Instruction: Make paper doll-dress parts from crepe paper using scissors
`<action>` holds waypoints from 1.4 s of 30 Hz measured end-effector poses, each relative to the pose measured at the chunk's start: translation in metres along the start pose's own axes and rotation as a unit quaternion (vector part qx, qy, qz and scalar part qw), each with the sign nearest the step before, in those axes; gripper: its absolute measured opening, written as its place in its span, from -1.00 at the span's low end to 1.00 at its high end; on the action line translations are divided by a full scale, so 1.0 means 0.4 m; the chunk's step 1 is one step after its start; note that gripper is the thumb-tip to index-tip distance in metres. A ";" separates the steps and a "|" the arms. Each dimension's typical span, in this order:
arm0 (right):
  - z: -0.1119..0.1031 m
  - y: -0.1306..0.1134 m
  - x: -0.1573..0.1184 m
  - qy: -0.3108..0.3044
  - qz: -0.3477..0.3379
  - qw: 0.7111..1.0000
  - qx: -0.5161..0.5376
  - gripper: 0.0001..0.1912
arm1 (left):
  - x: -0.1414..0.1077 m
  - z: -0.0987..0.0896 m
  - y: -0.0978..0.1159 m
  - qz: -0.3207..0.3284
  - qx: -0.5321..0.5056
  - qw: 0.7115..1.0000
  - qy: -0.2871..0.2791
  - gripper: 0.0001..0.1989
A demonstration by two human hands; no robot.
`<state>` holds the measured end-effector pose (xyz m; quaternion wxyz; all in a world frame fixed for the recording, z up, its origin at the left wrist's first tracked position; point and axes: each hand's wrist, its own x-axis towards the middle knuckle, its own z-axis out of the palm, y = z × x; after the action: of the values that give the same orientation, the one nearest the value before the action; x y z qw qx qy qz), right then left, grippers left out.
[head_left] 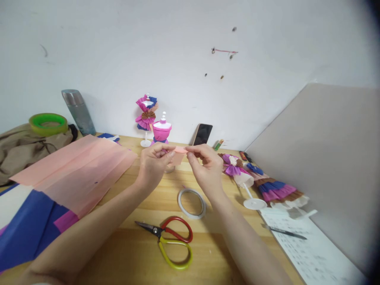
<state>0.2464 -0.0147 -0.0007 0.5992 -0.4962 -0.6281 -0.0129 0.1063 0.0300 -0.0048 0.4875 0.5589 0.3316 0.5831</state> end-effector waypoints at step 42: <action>-0.010 -0.014 -0.003 -0.012 -0.018 0.999 -0.050 -0.90 | -0.015 -0.009 0.013 0.263 0.220 0.939 -0.006 -0.80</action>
<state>0.2456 -0.0208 0.0027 0.5661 -0.5142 -0.6425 -0.0488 0.1012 0.0235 -0.0025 0.1833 0.7230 0.2903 0.5995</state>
